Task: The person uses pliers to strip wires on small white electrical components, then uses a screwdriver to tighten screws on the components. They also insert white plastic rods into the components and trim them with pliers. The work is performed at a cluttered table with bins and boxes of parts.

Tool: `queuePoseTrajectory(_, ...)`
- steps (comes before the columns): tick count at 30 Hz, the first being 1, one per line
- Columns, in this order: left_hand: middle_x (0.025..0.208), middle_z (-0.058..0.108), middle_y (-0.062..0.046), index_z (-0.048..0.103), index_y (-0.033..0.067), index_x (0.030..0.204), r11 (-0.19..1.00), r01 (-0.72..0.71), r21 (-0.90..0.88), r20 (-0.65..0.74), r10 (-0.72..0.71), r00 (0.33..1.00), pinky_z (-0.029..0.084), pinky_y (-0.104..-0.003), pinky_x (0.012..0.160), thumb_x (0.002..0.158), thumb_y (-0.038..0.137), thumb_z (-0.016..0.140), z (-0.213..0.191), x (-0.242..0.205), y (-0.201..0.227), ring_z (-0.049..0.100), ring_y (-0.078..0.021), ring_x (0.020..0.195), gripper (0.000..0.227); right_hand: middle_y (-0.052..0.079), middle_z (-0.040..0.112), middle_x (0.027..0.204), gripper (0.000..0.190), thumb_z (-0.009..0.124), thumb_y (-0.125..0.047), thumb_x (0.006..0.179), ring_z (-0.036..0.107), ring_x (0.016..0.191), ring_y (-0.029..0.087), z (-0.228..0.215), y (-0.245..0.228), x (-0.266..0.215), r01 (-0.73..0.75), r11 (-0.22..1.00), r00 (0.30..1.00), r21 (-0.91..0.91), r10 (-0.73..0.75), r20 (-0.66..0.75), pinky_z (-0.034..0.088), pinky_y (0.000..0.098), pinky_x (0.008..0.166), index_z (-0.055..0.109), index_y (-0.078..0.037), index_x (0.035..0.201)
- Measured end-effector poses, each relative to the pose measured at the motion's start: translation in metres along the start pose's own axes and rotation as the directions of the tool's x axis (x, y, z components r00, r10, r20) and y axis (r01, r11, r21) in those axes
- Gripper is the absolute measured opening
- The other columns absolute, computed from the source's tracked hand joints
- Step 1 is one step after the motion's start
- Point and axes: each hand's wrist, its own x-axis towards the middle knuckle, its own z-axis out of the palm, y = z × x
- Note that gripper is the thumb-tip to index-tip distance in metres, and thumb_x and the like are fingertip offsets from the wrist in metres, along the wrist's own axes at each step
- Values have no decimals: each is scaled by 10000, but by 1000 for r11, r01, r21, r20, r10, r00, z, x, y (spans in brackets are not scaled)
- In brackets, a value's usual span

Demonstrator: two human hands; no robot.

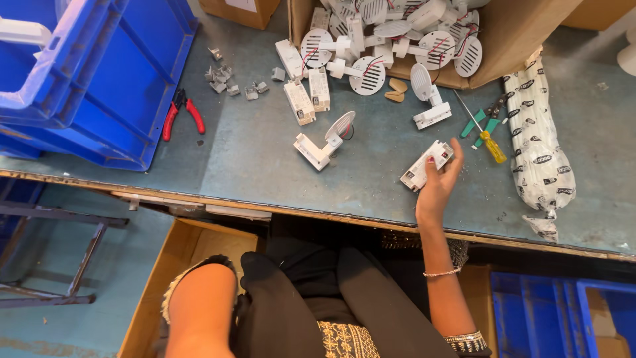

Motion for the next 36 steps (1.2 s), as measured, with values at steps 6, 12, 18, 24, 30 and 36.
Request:
queuePoseTrajectory(6,1176,670,-158,668,-12,1190,971,92,220,-261,-32,965,494,-331,930,1097,177,502,-11,-5,2,624,-210,1036,268,77,527,1269,497,548,39,1039,537,1137,131,-4,6,-3,-18,1000,1000,7,18,-2,459,300,1045,383,-65,1497)
queuePoseTrajectory(12,1134,678,-133,694,3,1175,903,244,353,-494,-42,869,497,-315,872,1070,160,546,-20,-8,-10,623,-187,981,240,63,523,1197,478,545,52,1025,536,1070,122,-4,6,-3,-22,1000,1000,-7,22,20,478,291,1000,398,-65,1464)
queuePoseTrajectory(18,1093,687,-108,721,18,1159,854,323,409,-600,-15,800,499,-299,813,1043,143,589,-29,3,-41,622,-164,925,215,66,530,1210,480,546,55,1022,539,1072,119,-3,6,-2,-4,997,1000,-71,6,23,484,288,990,403,-61,1465)
queuePoseTrajectory(24,1051,695,-84,747,33,1143,806,354,474,-652,52,756,502,-283,754,1016,126,632,-54,26,-58,622,-141,869,195,65,545,1208,476,571,8,1044,546,1076,112,1,5,-4,-42,999,999,-26,42,21,487,275,979,394,-64,1480)
queuePoseTrajectory(30,1010,704,-59,773,49,1127,809,442,388,-776,29,630,505,-266,695,989,110,675,-36,45,-113,621,-118,813,180,96,560,1186,426,630,2,1017,571,1080,122,-3,6,-1,-19,996,999,-88,23,37,500,277,956,401,-40,1373)
queuePoseTrajectory(36,1206,667,-127,634,2,1268,817,519,251,-799,-127,587,546,-317,687,915,141,720,30,80,-255,709,-193,741,388,115,587,1078,422,736,-108,971,612,975,137,-1,0,-3,-32,971,997,-237,14,-77,514,291,848,361,-46,1156)
